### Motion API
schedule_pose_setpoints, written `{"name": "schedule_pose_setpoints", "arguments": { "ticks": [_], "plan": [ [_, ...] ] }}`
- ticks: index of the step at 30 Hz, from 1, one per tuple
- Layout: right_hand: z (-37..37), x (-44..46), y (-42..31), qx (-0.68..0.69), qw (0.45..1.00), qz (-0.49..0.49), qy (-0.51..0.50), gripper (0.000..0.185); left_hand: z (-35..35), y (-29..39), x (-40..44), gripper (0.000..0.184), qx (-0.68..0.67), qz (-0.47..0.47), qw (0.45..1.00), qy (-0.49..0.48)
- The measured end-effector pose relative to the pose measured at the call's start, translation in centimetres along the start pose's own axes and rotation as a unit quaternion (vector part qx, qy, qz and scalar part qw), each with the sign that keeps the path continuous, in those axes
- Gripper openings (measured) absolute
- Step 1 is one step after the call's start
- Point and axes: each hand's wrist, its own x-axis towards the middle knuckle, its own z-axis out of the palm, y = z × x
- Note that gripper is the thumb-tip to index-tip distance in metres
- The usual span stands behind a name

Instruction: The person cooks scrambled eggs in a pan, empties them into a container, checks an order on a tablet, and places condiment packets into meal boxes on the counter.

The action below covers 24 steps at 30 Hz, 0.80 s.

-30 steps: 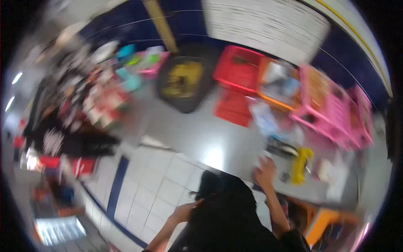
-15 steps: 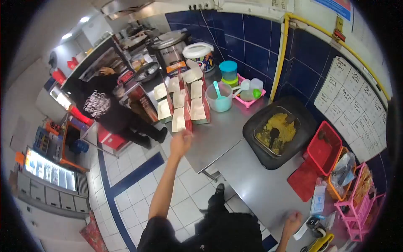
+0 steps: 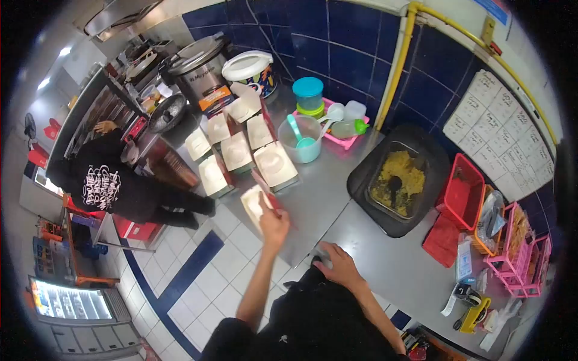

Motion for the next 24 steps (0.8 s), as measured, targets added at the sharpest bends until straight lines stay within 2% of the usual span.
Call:
{"name": "schedule_pose_setpoints", "arguments": {
  "ticks": [1, 2, 4, 5, 7, 9, 11, 12, 13, 14, 16, 17, 18, 19, 20, 21, 22, 23, 24],
  "plan": [
    [0.6, 0.7, -0.3, -0.026, 0.999, 0.001, -0.025, 0.057, 0.6, -0.6, -0.1, 0.076, -0.078, 0.002, 0.997, 0.002],
    [1.0, 1.0, -0.5, -0.026, 0.999, 0.0, -0.032, 0.057, 1.0, -0.9, -0.1, 0.076, -0.078, -0.004, 0.997, 0.005],
    [1.2, 1.9, -0.6, -0.016, 0.998, 0.038, -0.048, 0.066, 1.3, -1.2, 0.6, 0.074, -0.159, -0.013, 0.987, 0.016],
    [1.3, 2.0, -0.1, -0.018, 0.998, 0.033, -0.053, 0.066, 1.1, -1.4, 1.3, 0.074, -0.161, -0.016, 0.987, 0.022],
    [1.3, 1.0, 2.1, -0.027, 0.998, 0.045, -0.02, 0.064, 0.7, -1.8, 2.8, 0.071, -0.256, -0.04, 0.966, -0.002],
    [0.3, -0.7, 3.7, 0.006, 0.994, 0.11, -0.014, 0.061, -0.2, -2.8, 3.4, 0.066, -0.269, -0.061, 0.961, -0.006],
    [-0.6, -3.1, 6.0, -0.036, 0.988, 0.15, 0.03, 0.054, -1.1, -4.0, 2.8, 0.059, -0.399, -0.048, 0.915, -0.027],
    [-0.5, -5.2, 8.4, -0.046, 0.985, 0.155, 0.062, 0.051, -0.4, -5.9, 2.2, 0.048, -0.319, -0.01, 0.947, 0.032],
    [-0.1, -6.7, 10.7, -0.056, 0.979, 0.169, 0.099, 0.047, -0.4, -6.8, 1.5, 0.042, -0.154, 0.063, 0.984, 0.064],
    [-0.3, -7.3, 11.6, -0.055, 0.975, 0.183, 0.113, 0.047, -0.4, -7.7, 0.8, 0.037, 0.012, 0.138, 0.987, 0.086],
    [-0.6, -11.5, 12.7, 0.022, 0.948, 0.234, 0.217, 0.038, -0.4, -9.9, -0.3, 0.04, 0.156, 0.241, 0.958, -0.009],
    [-0.5, -12.8, 13.9, 0.034, 0.937, 0.259, 0.234, 0.031, -0.1, -10.9, -0.5, 0.045, 0.199, 0.284, 0.938, -0.001],
    [0.3, -14.5, 15.9, -0.124, 0.925, 0.231, 0.275, 0.028, 0.4, -12.8, -0.1, 0.043, 0.171, 0.306, 0.936, 0.005],
    [-1.1, -15.3, 14.2, -0.058, 0.913, 0.328, 0.236, 0.025, -0.3, -12.3, 0.0, 0.041, 0.209, 0.3, 0.931, -0.008],
    [-1.5, -16.4, 13.6, -0.056, 0.905, 0.307, 0.291, 0.024, -0.7, -12.6, 0.6, 0.039, 0.196, 0.278, 0.94, -0.004],
    [-1.5, -17.6, 13.6, -0.016, 0.879, 0.363, 0.308, 0.022, -0.5, -14.9, 2.5, 0.036, 0.198, 0.317, 0.927, 0.01],
    [-1.3, -19.1, 14.0, -0.04, 0.873, 0.349, 0.339, 0.02, -0.6, -16.1, 4.2, 0.031, 0.179, 0.31, 0.933, -0.025],
    [-3.0, -19.7, 11.9, 0.011, 0.852, 0.41, 0.325, 0.022, -0.9, -16.9, 5.9, 0.029, 0.135, 0.367, 0.919, -0.044],
    [-2.6, -21.3, 12.7, 0.044, 0.838, 0.411, 0.356, 0.022, -1.5, -16.2, 6.6, 0.026, 0.179, 0.39, 0.901, -0.059]
  ]
}}
